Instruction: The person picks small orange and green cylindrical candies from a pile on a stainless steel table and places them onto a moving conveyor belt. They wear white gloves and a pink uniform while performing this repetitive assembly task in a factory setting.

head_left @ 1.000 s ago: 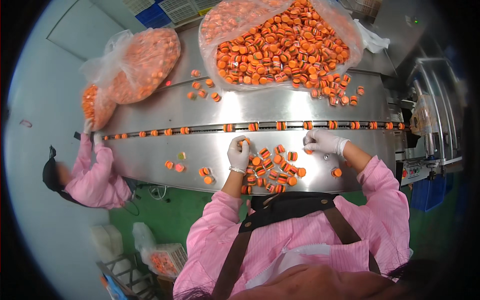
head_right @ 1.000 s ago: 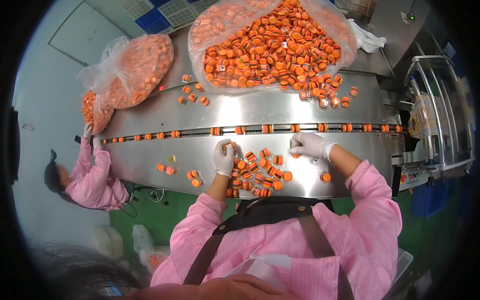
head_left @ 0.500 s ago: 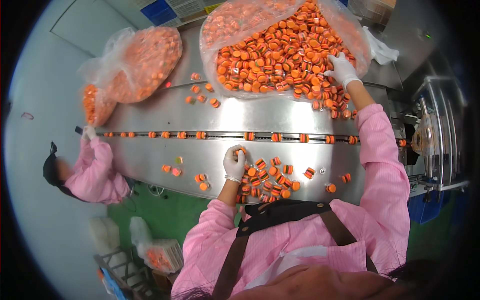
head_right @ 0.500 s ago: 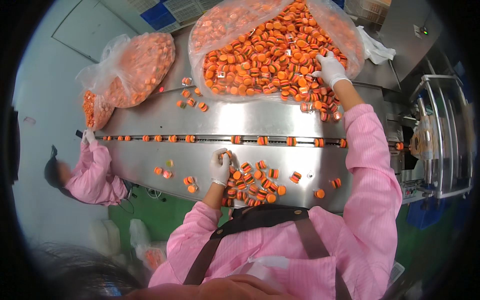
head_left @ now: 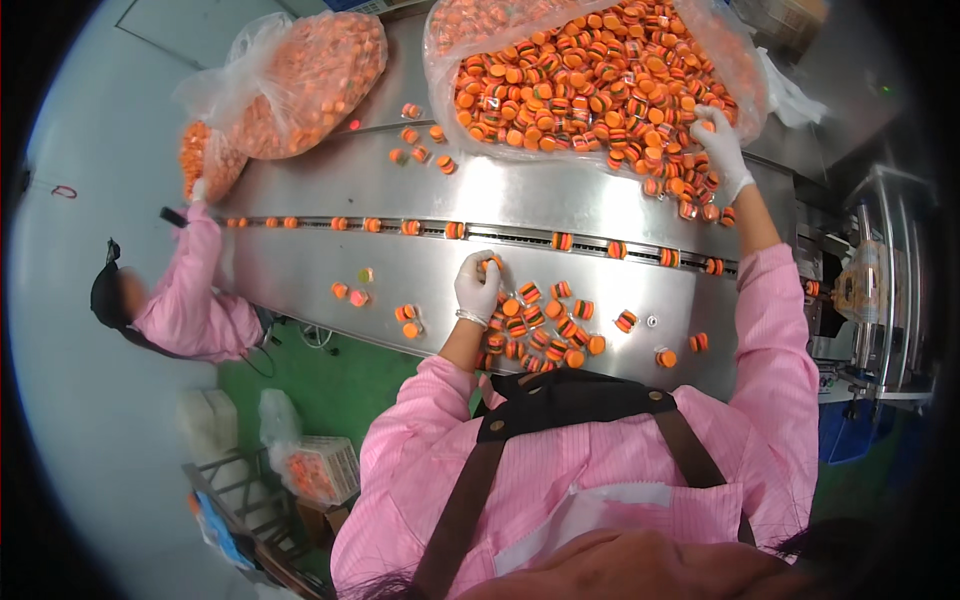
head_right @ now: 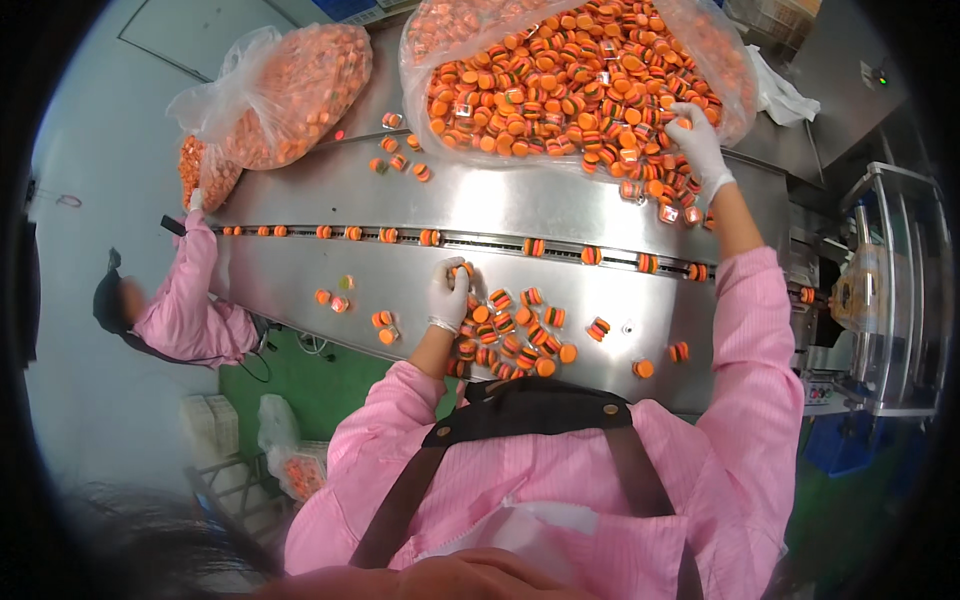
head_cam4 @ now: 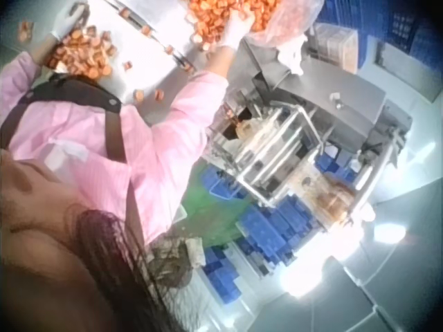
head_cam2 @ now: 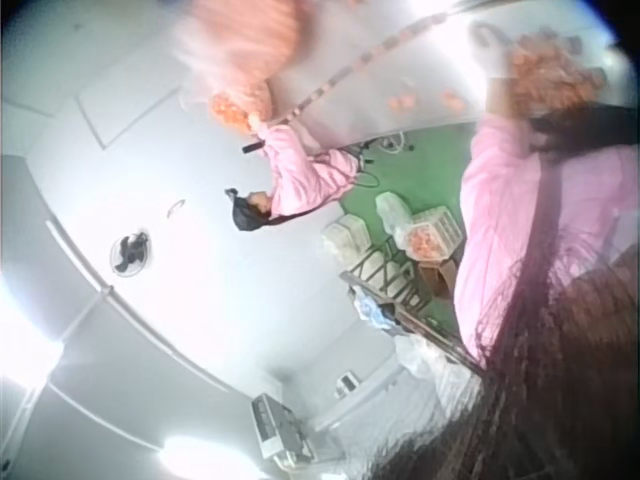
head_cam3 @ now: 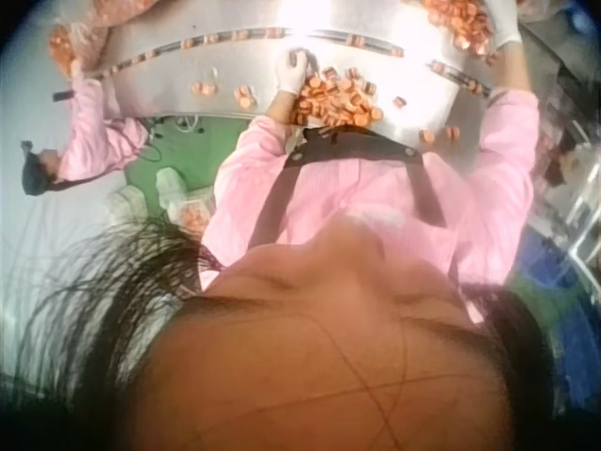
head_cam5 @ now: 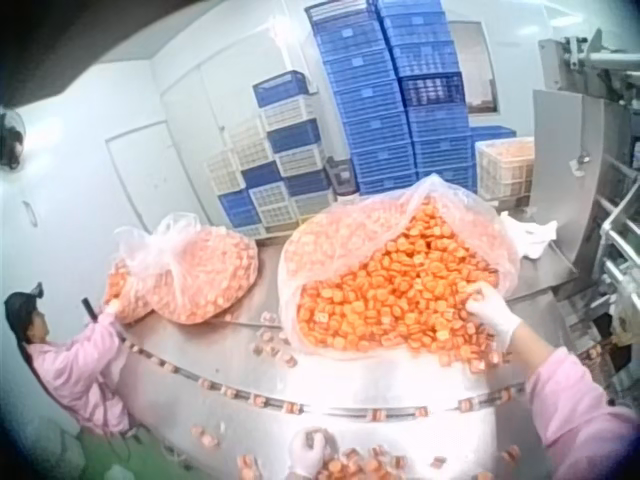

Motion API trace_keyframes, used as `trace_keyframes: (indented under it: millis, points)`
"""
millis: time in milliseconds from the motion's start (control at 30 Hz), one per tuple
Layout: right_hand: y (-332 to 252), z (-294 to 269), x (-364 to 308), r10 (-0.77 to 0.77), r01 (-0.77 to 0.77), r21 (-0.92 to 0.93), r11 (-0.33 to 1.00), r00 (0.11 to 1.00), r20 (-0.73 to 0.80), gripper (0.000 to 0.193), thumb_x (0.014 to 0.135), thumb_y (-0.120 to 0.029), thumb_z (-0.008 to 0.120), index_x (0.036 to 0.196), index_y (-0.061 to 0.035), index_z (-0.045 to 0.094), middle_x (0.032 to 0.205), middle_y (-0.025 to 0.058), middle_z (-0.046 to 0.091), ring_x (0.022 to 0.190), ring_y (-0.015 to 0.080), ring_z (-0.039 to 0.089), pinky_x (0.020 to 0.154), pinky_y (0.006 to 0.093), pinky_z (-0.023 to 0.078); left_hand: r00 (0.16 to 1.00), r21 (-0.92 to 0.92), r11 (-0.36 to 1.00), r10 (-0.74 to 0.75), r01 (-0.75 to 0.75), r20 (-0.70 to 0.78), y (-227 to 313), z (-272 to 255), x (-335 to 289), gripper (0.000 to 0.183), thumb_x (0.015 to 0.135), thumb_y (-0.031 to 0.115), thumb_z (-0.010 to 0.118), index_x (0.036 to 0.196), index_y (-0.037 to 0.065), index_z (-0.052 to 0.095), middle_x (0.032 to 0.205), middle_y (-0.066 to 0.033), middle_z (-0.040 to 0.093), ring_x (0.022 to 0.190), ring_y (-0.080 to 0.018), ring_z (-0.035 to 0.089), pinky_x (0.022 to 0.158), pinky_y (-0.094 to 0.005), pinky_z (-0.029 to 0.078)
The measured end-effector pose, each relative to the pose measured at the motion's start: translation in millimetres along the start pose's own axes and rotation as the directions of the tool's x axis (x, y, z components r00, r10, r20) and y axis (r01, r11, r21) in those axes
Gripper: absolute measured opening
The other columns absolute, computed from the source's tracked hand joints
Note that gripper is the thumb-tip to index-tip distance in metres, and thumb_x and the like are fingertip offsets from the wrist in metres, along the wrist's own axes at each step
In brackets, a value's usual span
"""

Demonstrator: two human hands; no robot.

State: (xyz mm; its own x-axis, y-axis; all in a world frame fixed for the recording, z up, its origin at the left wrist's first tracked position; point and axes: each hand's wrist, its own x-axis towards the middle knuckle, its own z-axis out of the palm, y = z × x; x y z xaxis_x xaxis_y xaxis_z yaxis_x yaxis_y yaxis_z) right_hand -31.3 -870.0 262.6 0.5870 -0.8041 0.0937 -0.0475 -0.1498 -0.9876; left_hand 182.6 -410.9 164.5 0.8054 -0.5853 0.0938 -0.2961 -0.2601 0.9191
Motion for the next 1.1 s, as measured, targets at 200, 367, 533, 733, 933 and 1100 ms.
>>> trace_keyframes:
  millis: [200, 367, 533, 733, 933, 1100]
  points:
    - [-37, 43, -97, -0.077, -0.449, 0.888, -0.098, 0.893, 0.444, 0.041, 0.077, -0.003, 0.054, 0.117, 0.0051, 0.052, 0.093, 0.0102, 0.050, 0.074, 0.0164, 0.044, 0.067, 0.0265, 0.042, 0.999, 0.002, 0.999, 0.041, -0.041, -0.026, -7, 0, 1, 0.017, 0.092, 0.010, 0.057, 0.106, 0.000, 0.060, 0.083, -0.0038, 0.063, 0.065, -0.0075, 0.058, 0.060, -0.0222, 0.049]
    - [-40, 64, -145, 0.036, -0.425, 0.898, -0.115, 0.901, 0.431, 0.041, 0.083, -0.009, 0.053, 0.122, 0.0024, 0.048, 0.108, 0.0139, 0.053, 0.081, 0.0182, 0.051, 0.070, 0.0277, 0.046, 0.997, -0.079, 0.996, 0.027, -0.032, -0.069, 3, 3, 1, 0.018, 0.088, 0.012, 0.062, 0.102, 0.002, 0.065, 0.072, 0.0013, 0.057, 0.059, -0.0037, 0.052, 0.054, -0.0195, 0.044]
    - [-29, 63, -163, 0.068, -0.497, 0.772, 0.397, 0.854, 0.515, 0.030, 0.097, -0.016, 0.044, 0.122, -0.0004, 0.046, 0.110, 0.0135, 0.056, 0.081, 0.0195, 0.058, 0.069, 0.0276, 0.051, 0.993, -0.032, 0.995, 0.091, -0.094, -0.080, -5, 5, 4, 0.018, 0.088, 0.011, 0.062, 0.103, 0.002, 0.065, 0.073, 0.0012, 0.057, 0.058, -0.0038, 0.052, 0.053, -0.0194, 0.043]
    - [9, 95, -176, 0.318, -0.322, -0.022, 0.947, 0.919, 0.235, 0.025, 0.092, -0.018, 0.058, 0.110, -0.0019, 0.051, 0.099, 0.0136, 0.059, 0.093, 0.0220, 0.061, 0.081, 0.0320, 0.050, 0.998, -0.125, 0.991, 0.033, -0.040, -0.062, 5, 7, 2, 0.019, 0.087, 0.013, 0.063, 0.102, 0.002, 0.065, 0.071, 0.0002, 0.058, 0.057, -0.0043, 0.051, 0.052, -0.0209, 0.043]
    - [-9, 119, -188, 0.178, -0.043, -0.712, 0.701, 0.977, 0.116, 0.026, 0.086, -0.023, 0.061, 0.101, -0.0018, 0.057, 0.098, 0.0220, 0.058, 0.095, 0.0381, 0.057, 0.088, 0.0428, 0.046, 0.994, -0.008, 0.997, 0.078, -0.079, -0.078, 0, 4, 2, 0.020, 0.087, 0.014, 0.063, 0.102, 0.002, 0.065, 0.067, 0.0012, 0.057, 0.056, -0.0041, 0.051, 0.052, -0.0209, 0.044]
    - [-3, 103, -192, -0.024, 0.024, -0.771, 0.636, 1.000, 0.012, 0.030, 0.081, -0.018, 0.067, 0.106, -0.0021, 0.060, 0.107, 0.0214, 0.054, 0.103, 0.0384, 0.054, 0.091, 0.0443, 0.045, 0.996, -0.032, 0.997, 0.064, -0.065, -0.055, 10, -4, -2, 0.018, 0.088, 0.012, 0.062, 0.102, 0.001, 0.064, 0.078, -0.0036, 0.062, 0.067, -0.0082, 0.057, 0.061, -0.0230, 0.048]
